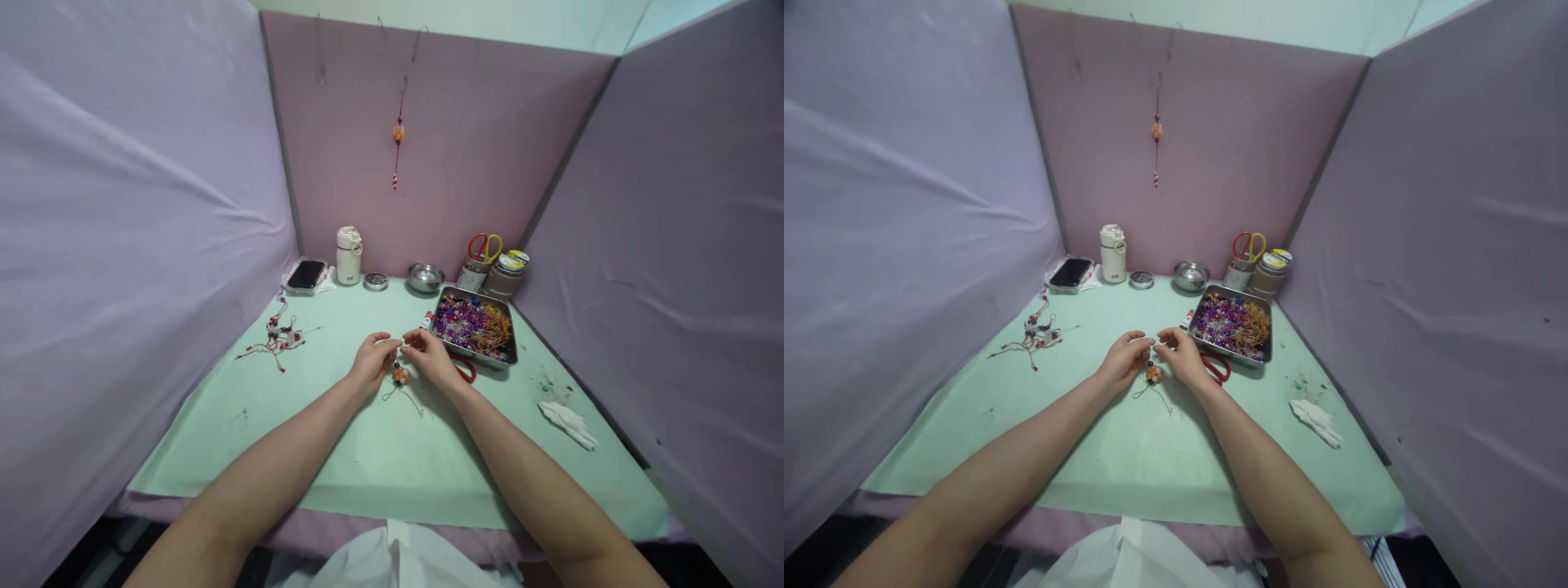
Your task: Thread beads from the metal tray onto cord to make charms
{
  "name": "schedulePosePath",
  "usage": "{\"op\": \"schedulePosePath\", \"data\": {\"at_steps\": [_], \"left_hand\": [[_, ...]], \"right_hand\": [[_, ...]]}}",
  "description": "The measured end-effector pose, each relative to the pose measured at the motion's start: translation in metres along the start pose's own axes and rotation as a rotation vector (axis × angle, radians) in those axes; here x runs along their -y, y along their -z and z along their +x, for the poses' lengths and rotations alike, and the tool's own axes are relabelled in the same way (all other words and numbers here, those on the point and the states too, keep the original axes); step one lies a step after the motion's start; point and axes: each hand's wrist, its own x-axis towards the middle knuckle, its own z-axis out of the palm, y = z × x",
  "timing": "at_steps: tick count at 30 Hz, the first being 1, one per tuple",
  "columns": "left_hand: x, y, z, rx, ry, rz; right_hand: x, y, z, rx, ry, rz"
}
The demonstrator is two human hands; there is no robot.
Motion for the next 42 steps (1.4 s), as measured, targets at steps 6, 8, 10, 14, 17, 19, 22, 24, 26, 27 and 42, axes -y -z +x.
{"op": "schedulePosePath", "data": {"at_steps": [6,8,10,14,17,19,22,24,26,27,42], "left_hand": [[0.000,0.001,-0.002,0.019,-0.046,-0.007],[0.000,0.000,-0.003,0.028,-0.058,0.004],[0.000,0.000,-0.004,0.020,-0.070,0.014],[-0.001,-0.002,-0.004,0.001,-0.085,0.021],[0.000,-0.002,-0.004,0.006,-0.095,0.032],[0.000,-0.002,-0.004,0.019,-0.106,0.040],[0.000,-0.002,-0.005,0.033,-0.114,0.046],[-0.001,-0.003,-0.006,0.027,-0.118,0.046],[-0.001,-0.003,-0.005,0.020,-0.122,0.047],[-0.001,-0.003,-0.005,0.020,-0.125,0.047],[-0.005,0.000,0.000,0.125,-0.227,0.235]], "right_hand": [[-0.004,-0.003,0.001,0.010,-0.033,0.103],[-0.003,-0.003,0.001,0.010,-0.057,0.143],[0.000,-0.003,0.001,0.007,-0.083,0.181],[0.005,-0.003,-0.001,-0.003,-0.139,0.243],[0.007,-0.004,-0.002,-0.008,-0.174,0.268],[0.008,-0.004,-0.003,-0.005,-0.183,0.289],[0.010,-0.005,-0.004,0.006,-0.188,0.309],[0.013,-0.005,-0.005,0.010,-0.205,0.313],[0.015,-0.005,-0.006,0.008,-0.230,0.326],[0.016,-0.005,-0.006,0.007,-0.245,0.341],[0.015,0.001,-0.006,0.085,-0.348,0.464]]}}
